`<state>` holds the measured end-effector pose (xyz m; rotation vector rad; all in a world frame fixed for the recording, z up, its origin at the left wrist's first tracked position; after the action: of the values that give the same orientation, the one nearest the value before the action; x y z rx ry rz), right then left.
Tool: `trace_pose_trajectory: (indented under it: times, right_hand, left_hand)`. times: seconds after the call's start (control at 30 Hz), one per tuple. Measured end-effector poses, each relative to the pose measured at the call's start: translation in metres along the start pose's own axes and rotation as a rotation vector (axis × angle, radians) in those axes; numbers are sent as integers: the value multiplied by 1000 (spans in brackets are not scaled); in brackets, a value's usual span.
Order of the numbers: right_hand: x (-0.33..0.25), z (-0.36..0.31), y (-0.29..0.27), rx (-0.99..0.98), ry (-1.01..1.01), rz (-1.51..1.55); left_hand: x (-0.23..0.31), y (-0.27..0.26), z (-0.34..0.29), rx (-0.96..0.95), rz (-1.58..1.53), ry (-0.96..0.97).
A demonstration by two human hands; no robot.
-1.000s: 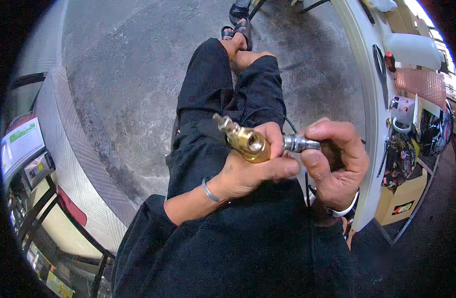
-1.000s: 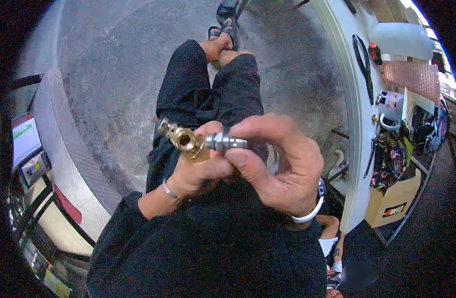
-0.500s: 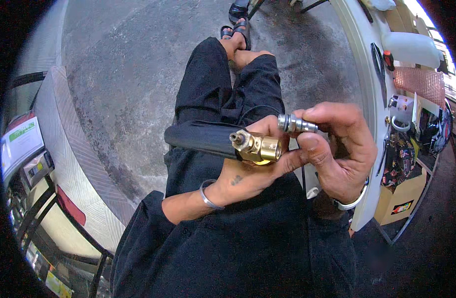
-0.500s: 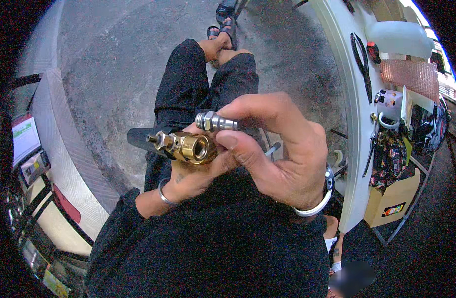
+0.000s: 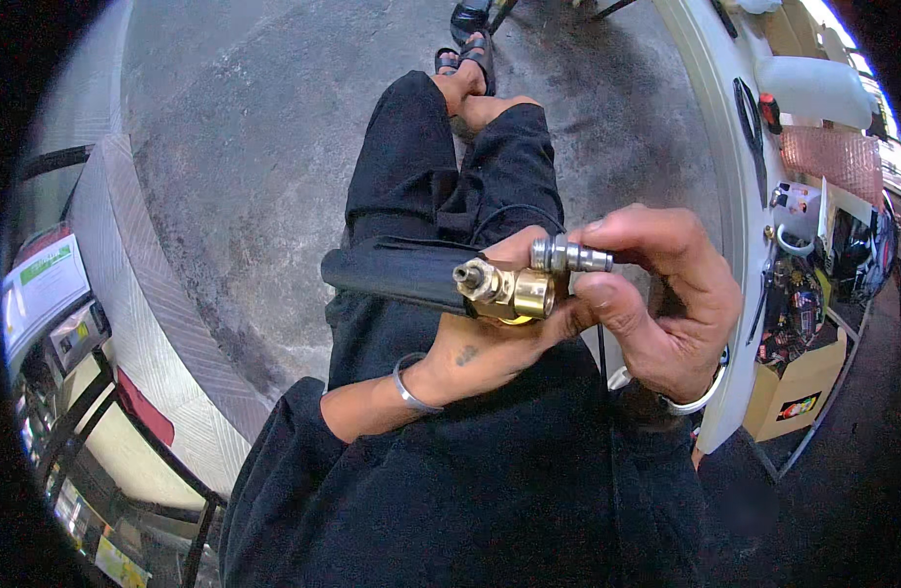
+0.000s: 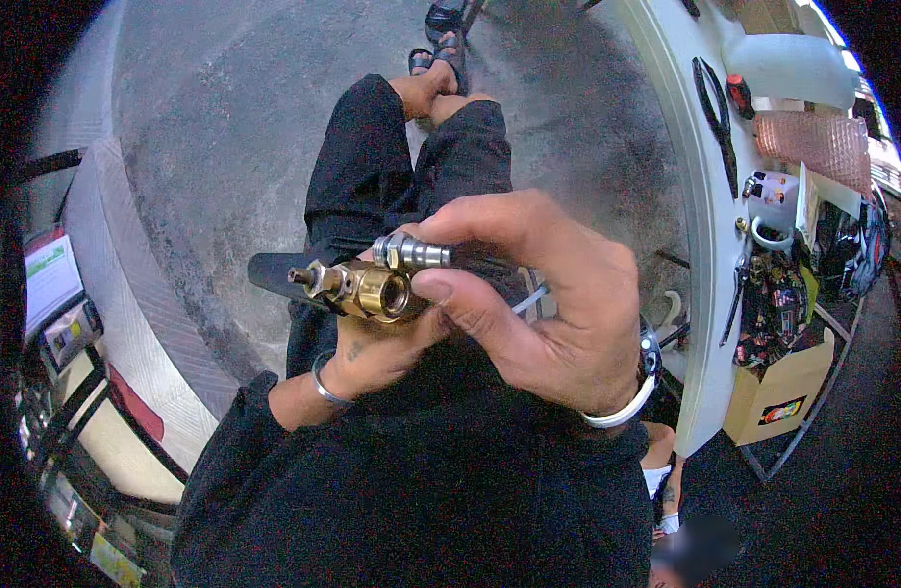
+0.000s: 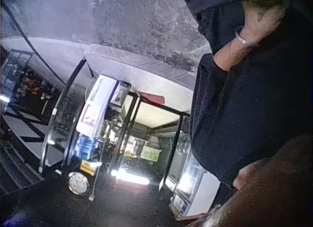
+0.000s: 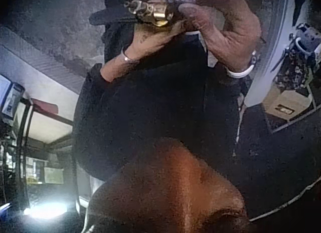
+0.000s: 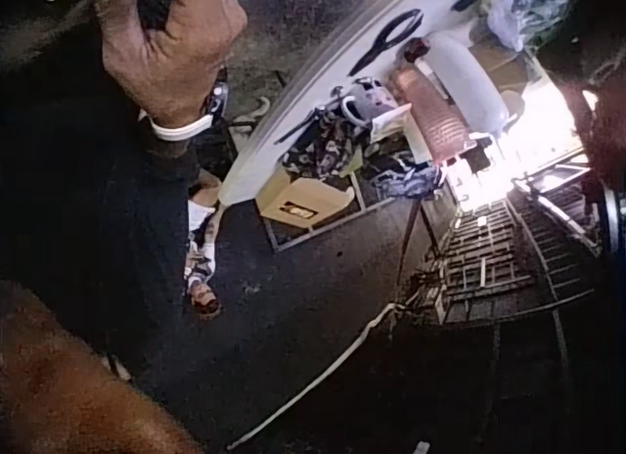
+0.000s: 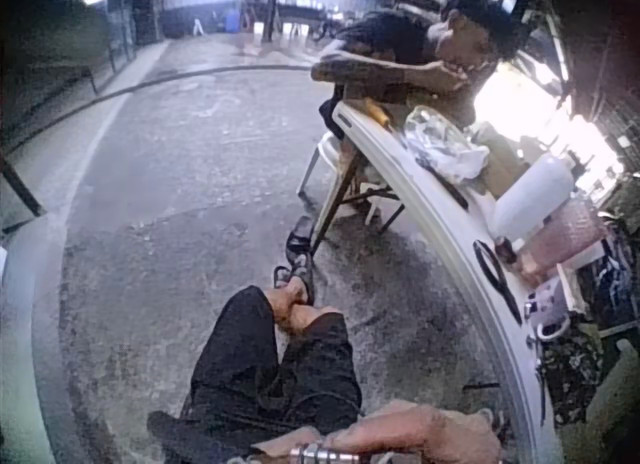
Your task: Assembling a foam lance nozzle by attaching a brass adapter using pliers.
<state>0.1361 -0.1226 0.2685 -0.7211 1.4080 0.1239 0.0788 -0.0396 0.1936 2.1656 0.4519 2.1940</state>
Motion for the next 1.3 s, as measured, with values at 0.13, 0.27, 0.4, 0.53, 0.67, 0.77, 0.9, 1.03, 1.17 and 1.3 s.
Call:
trace_pose_trajectory:
  times: [0.13, 0.27, 0.4, 0.53, 0.67, 0.77, 0.9, 1.03, 1.17, 1.3]
  right_hand:
    - [-1, 0, 7, -123, -71, -48]
    - [-13, 6, 11, -130, -144, -70]
    - [-20, 8, 14, -147, -222, -84]
    - [-26, 12, 16, -149, -215, -94]
    - [-23, 12, 16, -144, -233, -110]
    - [-16, 7, 13, -104, -246, -60]
    - [1, -1, 1, -69, -152, 61]
    - [-3, -11, -8, 27, -216, 115]
    - [-12, -13, -8, -34, -286, -6]
    - [-10, -15, -8, -65, -333, -32]
  left_hand:
    - [-1, -1, -1, -19, -42, -20]
    - [3, 0, 1, -109, 110, 109]
    - [-14, -1, -11, -116, 32, -85]
    - [-56, 7, -29, -272, 41, -242]
    - [-53, 7, -29, -236, -120, -285]
    - [-38, 5, -24, -129, -144, -289]
    - [-24, 10, -10, -96, -288, -270]
    - [-16, 5, -6, -24, -369, -193]
    - [-10, 11, -1, -97, -283, -101]
    - [-6, 8, 1, -109, -34, -35]
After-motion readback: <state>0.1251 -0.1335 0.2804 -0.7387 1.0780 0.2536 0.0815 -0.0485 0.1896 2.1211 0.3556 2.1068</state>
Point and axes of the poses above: each hand's wrist, its own z-axis towards the middle knuckle, its own y-axis out of the palm, x = y × z, the point moved 9 cm from there along z, towards the middle knuckle, and after that the axes turned 6 degrees about y, right-handed, at the moved point
